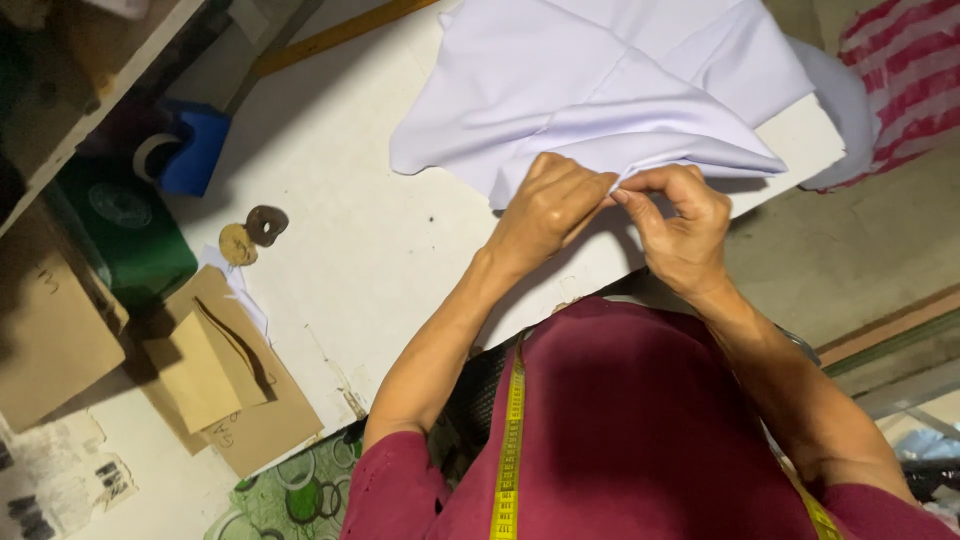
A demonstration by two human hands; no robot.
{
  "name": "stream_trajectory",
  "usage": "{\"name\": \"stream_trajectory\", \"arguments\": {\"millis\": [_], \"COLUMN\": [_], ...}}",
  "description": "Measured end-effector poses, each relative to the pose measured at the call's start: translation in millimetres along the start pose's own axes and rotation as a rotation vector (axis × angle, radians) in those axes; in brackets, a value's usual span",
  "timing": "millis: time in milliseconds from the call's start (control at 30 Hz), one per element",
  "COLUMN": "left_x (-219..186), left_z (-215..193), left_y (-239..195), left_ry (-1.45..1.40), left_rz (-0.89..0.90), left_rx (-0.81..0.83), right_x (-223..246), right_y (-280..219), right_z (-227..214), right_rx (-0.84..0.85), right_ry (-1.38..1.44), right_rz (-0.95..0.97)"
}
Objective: Smoothing, folding, and aligning a large piece of white fabric on a work table before placing a cardboard pattern on it.
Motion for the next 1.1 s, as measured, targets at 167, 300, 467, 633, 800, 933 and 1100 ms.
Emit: {"name": "stream_trajectory", "arguments": {"millis": [167, 300, 467, 633, 800, 933, 1100], "left_x": [5, 6, -7, -35, -50, -72, -91], "left_z": [-3, -8, -38, -94, -127, -151, -167], "left_y": [-8, -23, -33, -22, -22, -17, -10], "left_ry": [0.112, 0.217, 0.298, 0.294, 0.361, 0.412, 0.490], "left_rz": [0.052, 0.042, 0.027, 0.044, 0.006, -0.011, -0.060], "left_rx": [-0.021, -0.067, -0.130, -0.256, -0.249, -0.258, -0.293], "right_x": [-5, -3, -59, -69, -27, 15, 21], "right_y": [8, 24, 25, 35, 36, 33, 35], "right_z": [-1, -12, -25, -65, -90, -96, -100], "right_rx": [0.082, 0.264, 0.289, 0.284, 0.233, 0.127, 0.125], "right_ry": [-0.033, -0.180, -0.251, -0.455, -0.494, -0.551, -0.523], "right_rz": [-0.055, -0.254, -0.366, -0.451, -0.559, -0.709, -0.722]}}
Point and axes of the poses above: each hand's wrist, its own y-axis towards the middle knuckle, its own z-axis out of the palm, x = y × z, the point moved 3 cm from there along y, towards the middle knuckle, and after that the axes turned 15 degrees about x, right-handed, at the moved point
